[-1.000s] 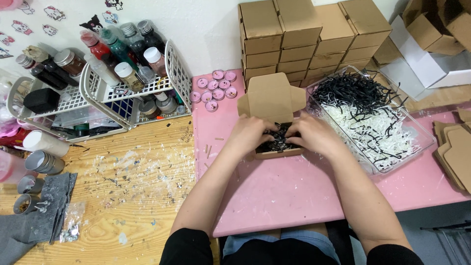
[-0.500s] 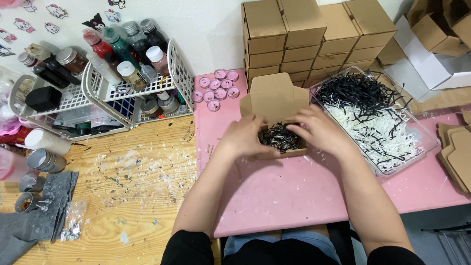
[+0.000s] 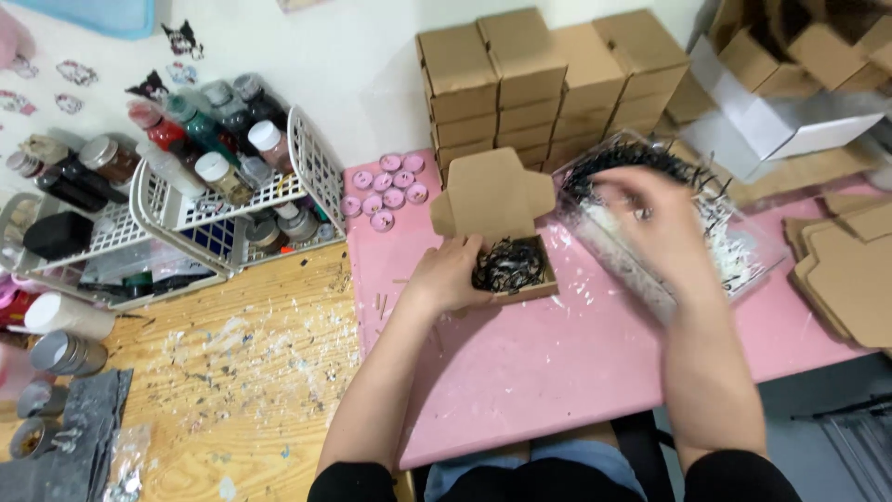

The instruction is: Assembling cardboard boxes and filling them with shredded paper and small items.

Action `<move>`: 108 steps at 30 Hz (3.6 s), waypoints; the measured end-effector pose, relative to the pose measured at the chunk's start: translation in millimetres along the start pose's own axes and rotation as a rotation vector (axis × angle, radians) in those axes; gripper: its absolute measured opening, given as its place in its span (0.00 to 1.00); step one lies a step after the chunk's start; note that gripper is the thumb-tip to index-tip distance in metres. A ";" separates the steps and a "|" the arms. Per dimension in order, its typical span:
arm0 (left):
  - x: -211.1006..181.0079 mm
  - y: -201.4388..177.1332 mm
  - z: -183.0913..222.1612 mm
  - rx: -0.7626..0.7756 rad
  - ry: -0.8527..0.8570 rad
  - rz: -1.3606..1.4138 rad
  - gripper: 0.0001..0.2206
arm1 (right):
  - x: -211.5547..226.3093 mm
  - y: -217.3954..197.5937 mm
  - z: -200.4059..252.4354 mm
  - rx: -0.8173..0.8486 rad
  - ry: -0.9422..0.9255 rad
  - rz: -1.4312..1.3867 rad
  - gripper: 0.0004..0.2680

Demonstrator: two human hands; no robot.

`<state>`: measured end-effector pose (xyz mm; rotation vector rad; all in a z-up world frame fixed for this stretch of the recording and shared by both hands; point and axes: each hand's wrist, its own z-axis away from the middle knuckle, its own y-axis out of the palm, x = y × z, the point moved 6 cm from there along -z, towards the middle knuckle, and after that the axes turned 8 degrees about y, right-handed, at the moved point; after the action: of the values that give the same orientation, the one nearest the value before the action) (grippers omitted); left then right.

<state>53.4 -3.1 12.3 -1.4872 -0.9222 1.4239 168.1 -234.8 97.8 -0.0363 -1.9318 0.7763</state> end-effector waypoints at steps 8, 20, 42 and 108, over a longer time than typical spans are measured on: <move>-32.4 15.9 -10.0 -0.116 0.209 0.063 0.20 | -214.3 -126.7 -75.7 -0.166 0.298 0.851 0.10; -146.6 62.8 -27.0 -0.415 0.469 -0.038 0.32 | -252.6 -95.0 -88.3 -0.083 0.120 1.250 0.05; -128.0 89.2 -97.2 -0.331 0.208 0.300 0.30 | -151.9 -152.8 -65.8 -0.556 -0.152 0.360 0.03; -84.2 -126.3 35.6 -0.548 0.649 -0.014 0.07 | 94.8 29.4 -29.0 0.401 -0.075 0.315 0.10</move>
<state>17.7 -32.7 161.2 -2.1572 -0.9247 0.5982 136.6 -163.9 166.1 -0.0687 -1.8285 1.3813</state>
